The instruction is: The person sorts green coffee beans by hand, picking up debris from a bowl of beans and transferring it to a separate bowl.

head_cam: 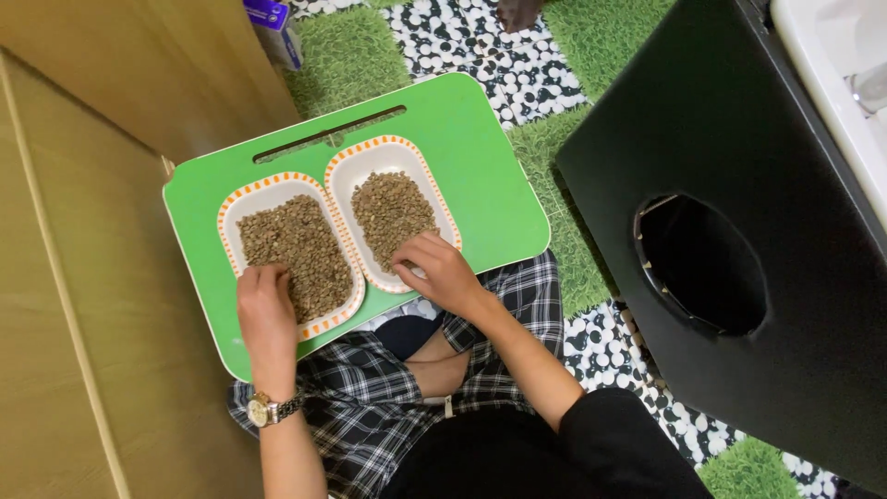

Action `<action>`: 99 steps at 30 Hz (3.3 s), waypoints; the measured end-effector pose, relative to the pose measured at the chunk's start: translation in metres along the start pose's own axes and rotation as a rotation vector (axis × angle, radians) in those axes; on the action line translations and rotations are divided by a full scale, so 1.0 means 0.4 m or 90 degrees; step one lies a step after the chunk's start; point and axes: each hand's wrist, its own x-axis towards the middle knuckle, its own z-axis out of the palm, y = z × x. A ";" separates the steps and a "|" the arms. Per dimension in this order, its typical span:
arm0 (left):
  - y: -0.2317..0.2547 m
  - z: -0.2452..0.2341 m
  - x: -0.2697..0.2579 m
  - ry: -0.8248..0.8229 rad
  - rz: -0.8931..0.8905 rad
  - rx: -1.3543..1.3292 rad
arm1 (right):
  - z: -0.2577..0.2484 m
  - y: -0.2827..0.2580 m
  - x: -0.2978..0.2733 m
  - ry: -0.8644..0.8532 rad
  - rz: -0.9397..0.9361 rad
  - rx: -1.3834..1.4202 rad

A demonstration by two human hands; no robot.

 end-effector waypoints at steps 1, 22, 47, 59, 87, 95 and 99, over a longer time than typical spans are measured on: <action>-0.012 0.013 -0.004 0.001 -0.002 0.000 | 0.005 -0.008 0.005 -0.002 -0.001 0.001; 0.160 0.170 -0.030 0.032 -0.056 -0.436 | 0.108 0.033 -0.013 0.036 0.030 0.041; 0.365 0.158 0.030 -0.086 0.026 -0.283 | 0.000 0.151 -0.043 0.083 0.020 -0.048; 0.319 0.244 0.029 -0.063 0.067 -0.219 | -0.053 0.144 -0.066 0.051 0.059 -0.033; -0.075 -0.003 0.039 -0.059 0.044 -0.085 | 0.041 0.060 -0.001 -0.058 0.007 -0.084; -0.032 -0.016 0.064 -0.070 0.060 -0.056 | 0.025 0.014 0.004 -0.065 0.025 -0.103; -0.040 0.012 0.070 -0.066 0.066 -0.016 | 0.030 0.031 -0.007 -0.068 0.018 -0.099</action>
